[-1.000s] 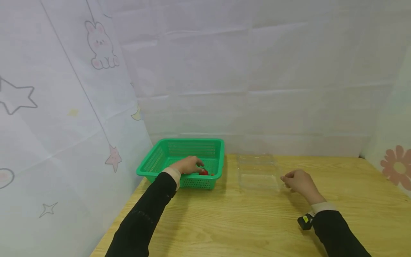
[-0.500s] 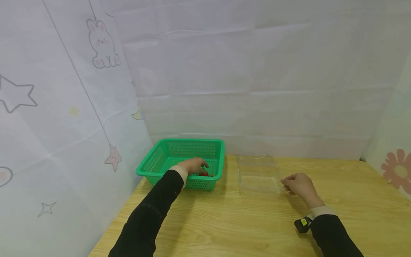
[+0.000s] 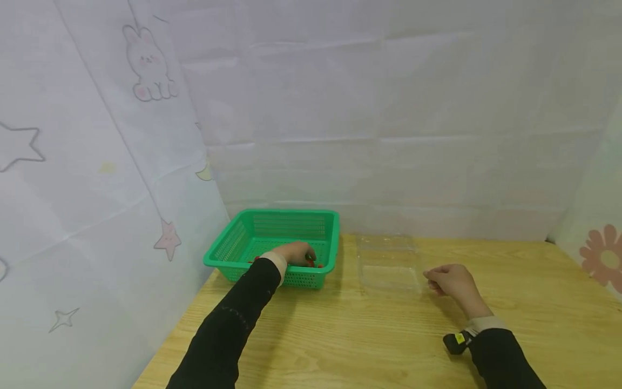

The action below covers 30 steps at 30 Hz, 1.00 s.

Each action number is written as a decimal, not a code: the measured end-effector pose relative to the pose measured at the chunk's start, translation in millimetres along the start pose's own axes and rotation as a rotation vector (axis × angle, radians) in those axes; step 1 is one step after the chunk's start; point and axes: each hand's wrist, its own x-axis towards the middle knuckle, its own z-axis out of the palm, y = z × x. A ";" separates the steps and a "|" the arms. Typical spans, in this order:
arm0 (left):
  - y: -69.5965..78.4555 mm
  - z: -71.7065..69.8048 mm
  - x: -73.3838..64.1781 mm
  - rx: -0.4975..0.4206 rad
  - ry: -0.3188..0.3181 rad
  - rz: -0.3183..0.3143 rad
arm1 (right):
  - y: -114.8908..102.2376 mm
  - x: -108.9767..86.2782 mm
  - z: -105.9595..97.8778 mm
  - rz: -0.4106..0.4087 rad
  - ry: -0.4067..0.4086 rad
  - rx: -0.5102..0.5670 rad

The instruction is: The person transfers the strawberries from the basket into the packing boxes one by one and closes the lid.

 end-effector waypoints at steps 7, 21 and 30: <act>4.4 -3.5 -3.3 -0.009 0.011 0.008 | -2.2 -0.5 -2.0 0.004 0.003 0.008; -0.7 -15.2 -12.2 -0.090 0.102 -0.021 | 2.8 0.3 1.4 0.012 0.003 0.018; 14.4 -47.2 -26.0 -0.127 0.204 0.037 | 2.4 0.6 0.5 0.013 -0.011 0.034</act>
